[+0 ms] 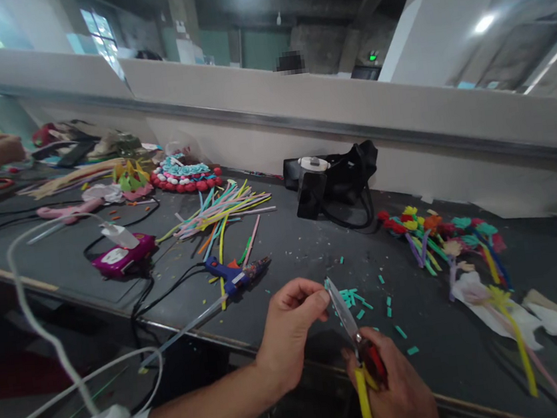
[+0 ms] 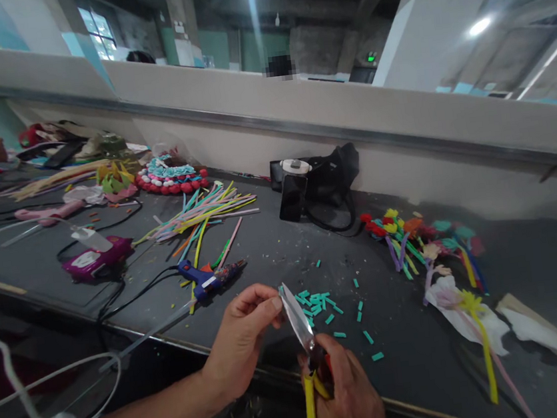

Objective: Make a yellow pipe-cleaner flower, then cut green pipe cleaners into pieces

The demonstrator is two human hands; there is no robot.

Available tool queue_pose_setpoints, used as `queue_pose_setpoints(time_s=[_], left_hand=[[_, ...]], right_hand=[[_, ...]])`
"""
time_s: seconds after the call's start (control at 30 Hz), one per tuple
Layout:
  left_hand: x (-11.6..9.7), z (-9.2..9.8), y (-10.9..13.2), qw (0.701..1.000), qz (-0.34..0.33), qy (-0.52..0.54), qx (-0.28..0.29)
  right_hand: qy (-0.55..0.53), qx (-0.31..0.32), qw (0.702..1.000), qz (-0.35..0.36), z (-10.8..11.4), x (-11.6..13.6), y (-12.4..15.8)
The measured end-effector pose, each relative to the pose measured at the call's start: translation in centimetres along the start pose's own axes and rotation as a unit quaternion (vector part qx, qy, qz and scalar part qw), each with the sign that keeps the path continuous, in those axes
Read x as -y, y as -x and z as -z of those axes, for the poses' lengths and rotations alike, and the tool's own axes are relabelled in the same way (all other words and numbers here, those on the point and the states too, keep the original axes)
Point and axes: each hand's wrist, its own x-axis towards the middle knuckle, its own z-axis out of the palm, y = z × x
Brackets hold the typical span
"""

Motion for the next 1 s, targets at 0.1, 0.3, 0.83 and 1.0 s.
queue_pose_setpoints(time_s=[0.1, 0.3, 0.83, 1.0], left_hand=[[-0.04, 0.02, -0.04, 1.000, 0.000, -0.003, 0.002], [0.07, 0.17, -0.19, 1.000, 0.004, -0.002, 0.006], [-0.02, -0.01, -0.06, 1.000, 0.015, 0.001, 0.006], [0.04, 0.07, -0.12, 0.999, 0.031, 0.008, 0.023]], right_hand=[[0.008, -0.004, 1.000, 0.007, 0.06, -0.07, -0.05], [0.006, -0.011, 1.000, 0.016, 0.01, -0.31, 0.28], [-0.026, 0.038, 0.999, -0.022, 0.19, -0.20, 0.70], [-0.094, 0.036, 0.993, -0.069, 0.68, 0.12, 0.01]])
